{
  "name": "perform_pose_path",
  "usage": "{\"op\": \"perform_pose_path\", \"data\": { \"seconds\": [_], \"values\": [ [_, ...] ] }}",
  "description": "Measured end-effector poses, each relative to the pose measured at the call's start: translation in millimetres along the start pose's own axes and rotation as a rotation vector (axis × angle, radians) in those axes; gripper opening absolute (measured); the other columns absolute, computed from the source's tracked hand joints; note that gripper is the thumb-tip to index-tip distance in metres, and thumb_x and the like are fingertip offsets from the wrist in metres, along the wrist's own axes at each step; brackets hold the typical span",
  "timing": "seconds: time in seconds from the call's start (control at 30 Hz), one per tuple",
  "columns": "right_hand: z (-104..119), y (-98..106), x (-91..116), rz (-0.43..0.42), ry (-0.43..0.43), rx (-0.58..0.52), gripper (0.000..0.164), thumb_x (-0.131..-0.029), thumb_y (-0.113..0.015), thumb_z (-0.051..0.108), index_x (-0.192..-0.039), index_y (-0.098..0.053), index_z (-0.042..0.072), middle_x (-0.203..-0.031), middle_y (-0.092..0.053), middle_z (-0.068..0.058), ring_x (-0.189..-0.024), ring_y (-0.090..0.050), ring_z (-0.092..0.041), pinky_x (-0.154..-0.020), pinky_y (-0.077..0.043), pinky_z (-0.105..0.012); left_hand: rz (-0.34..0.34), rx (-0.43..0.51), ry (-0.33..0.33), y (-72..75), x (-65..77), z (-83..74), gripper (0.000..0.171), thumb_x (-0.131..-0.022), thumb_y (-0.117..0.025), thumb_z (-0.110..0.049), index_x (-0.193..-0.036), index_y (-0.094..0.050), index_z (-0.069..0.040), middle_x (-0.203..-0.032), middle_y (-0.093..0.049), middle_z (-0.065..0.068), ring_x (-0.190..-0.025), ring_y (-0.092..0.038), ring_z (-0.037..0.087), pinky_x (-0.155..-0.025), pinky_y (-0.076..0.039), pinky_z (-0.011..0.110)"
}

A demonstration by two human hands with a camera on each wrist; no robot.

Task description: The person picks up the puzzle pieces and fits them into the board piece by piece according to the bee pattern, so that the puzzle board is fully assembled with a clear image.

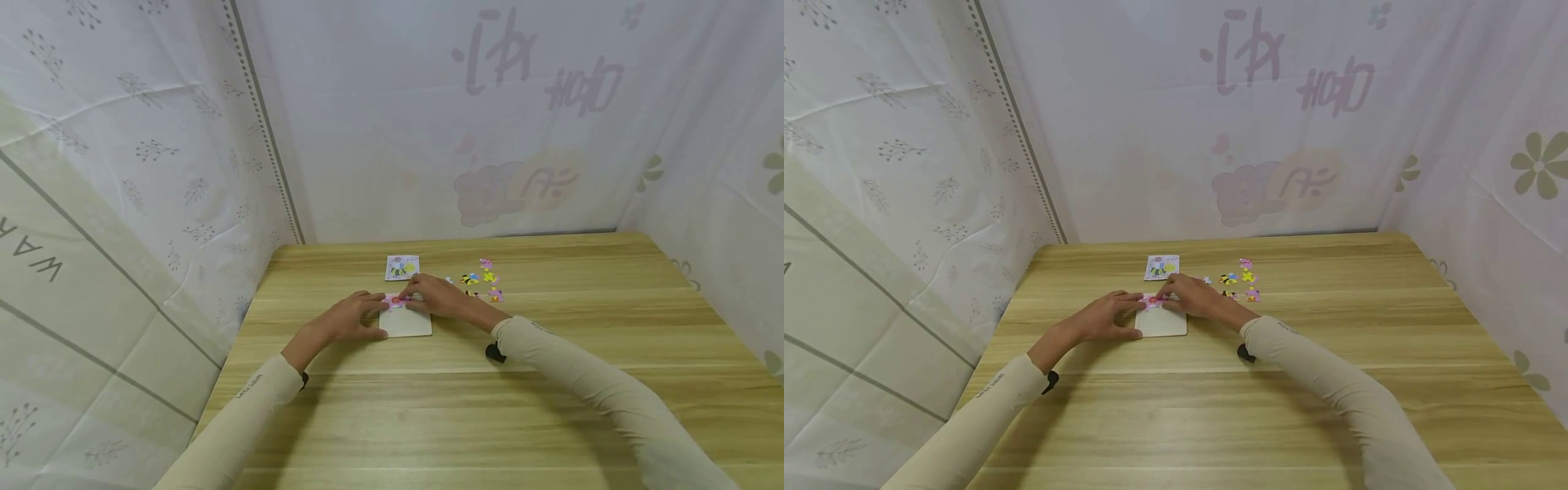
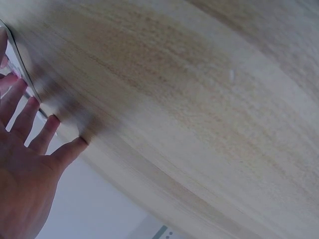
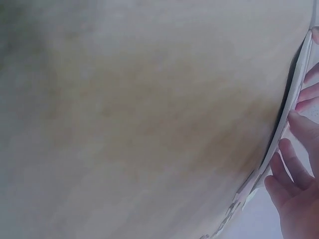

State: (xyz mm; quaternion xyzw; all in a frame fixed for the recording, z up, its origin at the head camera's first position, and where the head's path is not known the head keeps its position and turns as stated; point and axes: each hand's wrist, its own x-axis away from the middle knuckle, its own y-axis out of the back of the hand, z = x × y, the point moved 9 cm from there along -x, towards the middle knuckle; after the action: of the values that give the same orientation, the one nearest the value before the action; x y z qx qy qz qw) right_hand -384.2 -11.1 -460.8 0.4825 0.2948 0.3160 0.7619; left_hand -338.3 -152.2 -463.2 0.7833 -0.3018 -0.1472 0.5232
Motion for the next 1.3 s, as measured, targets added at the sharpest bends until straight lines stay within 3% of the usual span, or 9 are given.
{"op": "perform_pose_path", "data": {
  "seconds": [0.43, 0.77, 0.93, 1.17, 1.3],
  "values": [
    [-4, -3, -2, 0.045, -0.029, 0.025, 0.022, -0.104, -0.067, 0.027, -0.122, -0.078, 0.02, -0.124, -0.065, -0.004, -0.112, -0.061, -0.018, -0.094, -0.055, -0.038, 0.0, -0.003, 0.008, 0.7, 0.1, 0.3, 0.07, -0.092, -0.078, -0.048, -0.149, -0.059, -0.012, -0.162, -0.044, 0.01, -0.149, -0.037, 0.04, -0.119, -0.034, 0.059],
    [-5, 12, 10, 0.0, 0.005, -0.01, 0.026, -0.103, -0.069, 0.02, -0.127, -0.073, 0.012, -0.125, -0.066, -0.007, -0.113, -0.063, -0.021, -0.097, -0.055, -0.04, -0.001, -0.01, 0.012, -0.2, 0.4, 0.5, 0.07, -0.092, -0.077, -0.049, -0.148, -0.059, -0.012, -0.162, -0.044, 0.011, -0.148, -0.037, 0.041, -0.119, -0.034, 0.058],
    [-16, 21, 18, -0.017, -0.023, -0.033, 0.027, -0.104, -0.066, 0.016, -0.129, -0.072, 0.009, -0.125, -0.066, -0.007, -0.115, -0.063, -0.021, -0.099, -0.054, -0.04, 0.001, -0.011, 0.014, -0.5, 1.0, 0.8, 0.072, -0.092, -0.076, -0.051, -0.149, -0.058, -0.012, -0.162, -0.044, 0.011, -0.149, -0.037, 0.04, -0.119, -0.034, 0.058],
    [-35, 34, 29, -0.048, -0.06, -0.043, 0.025, -0.101, -0.069, 0.01, -0.125, -0.074, 0.006, -0.123, -0.066, -0.01, -0.107, -0.066, -0.027, -0.088, -0.057, -0.041, -0.001, -0.009, 0.016, -1.0, 0.1, 1.3, 0.071, -0.092, -0.077, -0.049, -0.149, -0.058, -0.011, -0.162, -0.044, 0.011, -0.149, -0.036, 0.04, -0.12, -0.032, 0.058],
    [-48, 38, 35, -0.048, -0.097, -0.018, 0.024, -0.102, -0.068, 0.014, -0.125, -0.074, 0.006, -0.124, -0.067, -0.01, -0.108, -0.066, -0.026, -0.088, -0.058, -0.039, -0.002, -0.01, 0.011, -1.3, 0.2, -0.5, 0.071, -0.092, -0.077, -0.049, -0.149, -0.058, -0.01, -0.162, -0.043, 0.012, -0.149, -0.036, 0.041, -0.121, -0.031, 0.058]
  ]
}}
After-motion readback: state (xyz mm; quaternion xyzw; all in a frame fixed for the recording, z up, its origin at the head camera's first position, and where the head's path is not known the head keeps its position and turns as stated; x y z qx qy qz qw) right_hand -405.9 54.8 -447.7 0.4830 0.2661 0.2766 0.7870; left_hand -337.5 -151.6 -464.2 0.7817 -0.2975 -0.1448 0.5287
